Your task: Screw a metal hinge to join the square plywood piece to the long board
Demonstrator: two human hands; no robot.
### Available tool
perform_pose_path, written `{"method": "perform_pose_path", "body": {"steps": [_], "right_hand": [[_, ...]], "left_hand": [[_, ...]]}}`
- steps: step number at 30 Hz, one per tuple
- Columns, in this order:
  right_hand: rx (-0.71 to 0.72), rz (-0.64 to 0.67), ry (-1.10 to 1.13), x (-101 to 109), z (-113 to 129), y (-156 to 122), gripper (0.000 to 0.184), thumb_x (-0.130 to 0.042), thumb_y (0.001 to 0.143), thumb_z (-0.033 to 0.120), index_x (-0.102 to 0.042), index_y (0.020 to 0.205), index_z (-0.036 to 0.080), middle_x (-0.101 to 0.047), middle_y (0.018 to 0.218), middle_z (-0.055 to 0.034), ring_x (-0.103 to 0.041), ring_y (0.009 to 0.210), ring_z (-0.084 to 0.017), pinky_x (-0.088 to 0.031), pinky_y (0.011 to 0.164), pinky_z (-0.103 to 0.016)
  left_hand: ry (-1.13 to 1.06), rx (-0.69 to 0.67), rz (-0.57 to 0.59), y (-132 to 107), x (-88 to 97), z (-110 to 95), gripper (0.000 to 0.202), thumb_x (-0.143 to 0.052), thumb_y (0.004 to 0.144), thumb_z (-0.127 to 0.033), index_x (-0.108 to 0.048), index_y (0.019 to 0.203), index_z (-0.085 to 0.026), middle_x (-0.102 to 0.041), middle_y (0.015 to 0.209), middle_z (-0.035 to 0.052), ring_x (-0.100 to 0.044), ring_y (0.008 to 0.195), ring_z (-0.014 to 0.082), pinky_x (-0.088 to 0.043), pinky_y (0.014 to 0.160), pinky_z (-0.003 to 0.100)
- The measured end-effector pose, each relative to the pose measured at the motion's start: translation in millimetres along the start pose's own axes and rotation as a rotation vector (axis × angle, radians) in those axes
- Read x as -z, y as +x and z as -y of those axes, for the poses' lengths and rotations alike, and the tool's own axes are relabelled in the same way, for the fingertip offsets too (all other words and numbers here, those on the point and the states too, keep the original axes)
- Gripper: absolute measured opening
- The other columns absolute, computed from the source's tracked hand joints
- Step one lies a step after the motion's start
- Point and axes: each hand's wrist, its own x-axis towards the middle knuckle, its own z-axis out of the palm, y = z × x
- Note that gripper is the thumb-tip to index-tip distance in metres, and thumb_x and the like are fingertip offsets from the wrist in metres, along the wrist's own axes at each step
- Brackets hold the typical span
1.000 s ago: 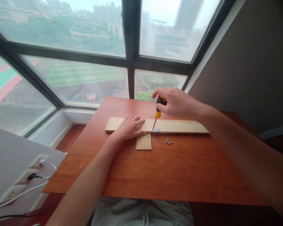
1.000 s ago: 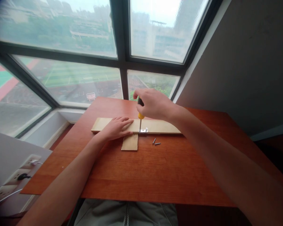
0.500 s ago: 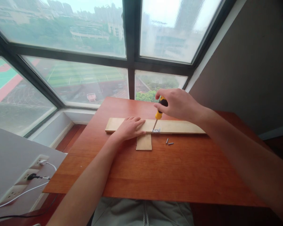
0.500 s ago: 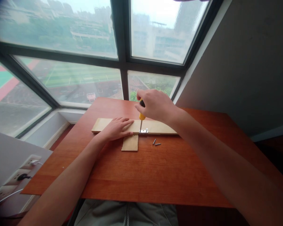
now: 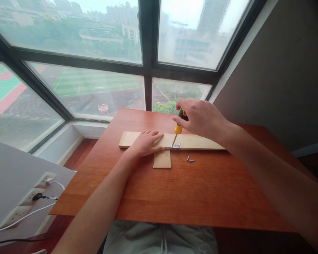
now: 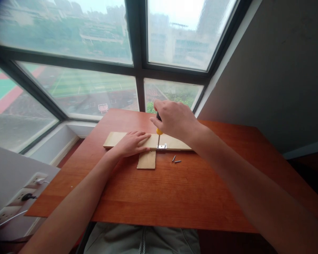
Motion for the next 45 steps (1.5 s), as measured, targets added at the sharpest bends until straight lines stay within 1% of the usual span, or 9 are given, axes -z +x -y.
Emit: {"method": "perform_pose_path", "body": {"steps": [4,7,10,19,21,26,34,40,45], "right_hand": [[-0.027,0.038,-0.008,1.5,2.3,0.0,0.03,-0.051,0.09,0.047,-0.059,0.099,0.02,-0.067,0.084,-0.0069,-0.058,0.069,-0.021,-0.032,0.057,-0.031],[0.036,0.058,0.17,2.5,-2.0,-1.3,0.019,-0.054,0.085,0.03,-0.058,0.101,0.02,-0.067,0.097,-0.0069,-0.059,0.081,-0.02,-0.038,0.064,-0.031],[0.106,0.094,0.293,3.7,-6.6,-3.2,0.025,-0.054,0.08,0.018,-0.058,0.105,0.019,-0.067,0.104,-0.0064,-0.059,0.088,-0.02,-0.039,0.068,-0.029],[-0.03,0.021,0.022,0.2,1.7,-2.4,0.03,-0.052,0.09,0.046,-0.059,0.104,0.02,-0.067,0.086,-0.0069,-0.058,0.069,-0.021,-0.032,0.058,-0.031],[-0.035,0.026,0.051,0.7,1.7,-2.2,0.029,-0.052,0.089,0.045,-0.06,0.103,0.02,-0.067,0.087,-0.0068,-0.058,0.07,-0.021,-0.033,0.059,-0.031],[0.041,0.077,0.276,2.9,-3.5,-3.2,0.025,-0.055,0.084,0.025,-0.059,0.108,0.02,-0.068,0.097,-0.0052,-0.059,0.08,-0.019,-0.038,0.065,-0.029],[-0.074,-0.012,0.068,-2.4,1.5,-1.2,0.034,-0.052,0.089,0.052,-0.061,0.101,0.021,-0.067,0.084,-0.0053,-0.057,0.07,-0.021,-0.032,0.059,-0.031],[-0.009,0.07,0.253,0.0,-2.0,1.3,0.024,-0.056,0.083,0.027,-0.061,0.105,0.021,-0.069,0.095,-0.0048,-0.06,0.079,-0.019,-0.038,0.064,-0.03],[-0.087,-0.007,0.113,-0.4,-0.4,0.4,0.03,-0.054,0.088,0.043,-0.062,0.106,0.021,-0.068,0.085,-0.0059,-0.059,0.074,-0.022,-0.036,0.061,-0.031]], "left_hand": [[-0.001,-0.005,-0.003,-0.1,-0.4,0.7,0.057,-0.049,0.089,-0.06,-0.051,0.135,-0.027,-0.059,0.127,0.0098,-0.055,0.115,0.0295,-0.04,0.096,0.041],[0.0,-0.007,-0.005,0.0,-1.2,1.4,0.057,-0.049,0.09,-0.06,-0.051,0.136,-0.028,-0.059,0.127,0.0096,-0.054,0.116,0.0294,-0.04,0.097,0.041],[-0.001,-0.008,-0.003,0.3,-1.2,1.6,0.057,-0.049,0.089,-0.061,-0.051,0.136,-0.028,-0.059,0.126,0.0095,-0.055,0.116,0.0294,-0.04,0.096,0.04],[0.007,-0.008,0.008,0.3,-0.5,1.8,0.057,-0.047,0.09,-0.061,-0.05,0.135,-0.027,-0.059,0.128,0.0095,-0.055,0.116,0.0293,-0.04,0.095,0.04],[0.002,-0.01,0.009,0.6,-0.7,2.0,0.057,-0.047,0.09,-0.062,-0.05,0.135,-0.028,-0.059,0.128,0.0093,-0.055,0.116,0.0292,-0.04,0.095,0.039],[0.002,-0.01,0.006,0.8,-0.2,1.1,0.057,-0.047,0.089,-0.062,-0.05,0.135,-0.028,-0.059,0.127,0.0093,-0.055,0.115,0.0293,-0.04,0.094,0.039],[0.008,-0.014,0.004,1.1,0.1,1.2,0.056,-0.047,0.089,-0.063,-0.052,0.133,-0.028,-0.06,0.125,0.0089,-0.055,0.114,0.0292,-0.04,0.094,0.039],[-0.008,-0.017,0.004,1.2,0.1,1.3,0.057,-0.048,0.089,-0.062,-0.051,0.134,-0.027,-0.06,0.125,0.0096,-0.055,0.115,0.0294,-0.04,0.094,0.04],[-0.007,-0.015,0.011,0.8,1.7,-0.2,0.056,-0.047,0.089,-0.063,-0.053,0.133,-0.028,-0.061,0.123,0.0094,-0.056,0.114,0.0293,-0.04,0.093,0.04]]}}
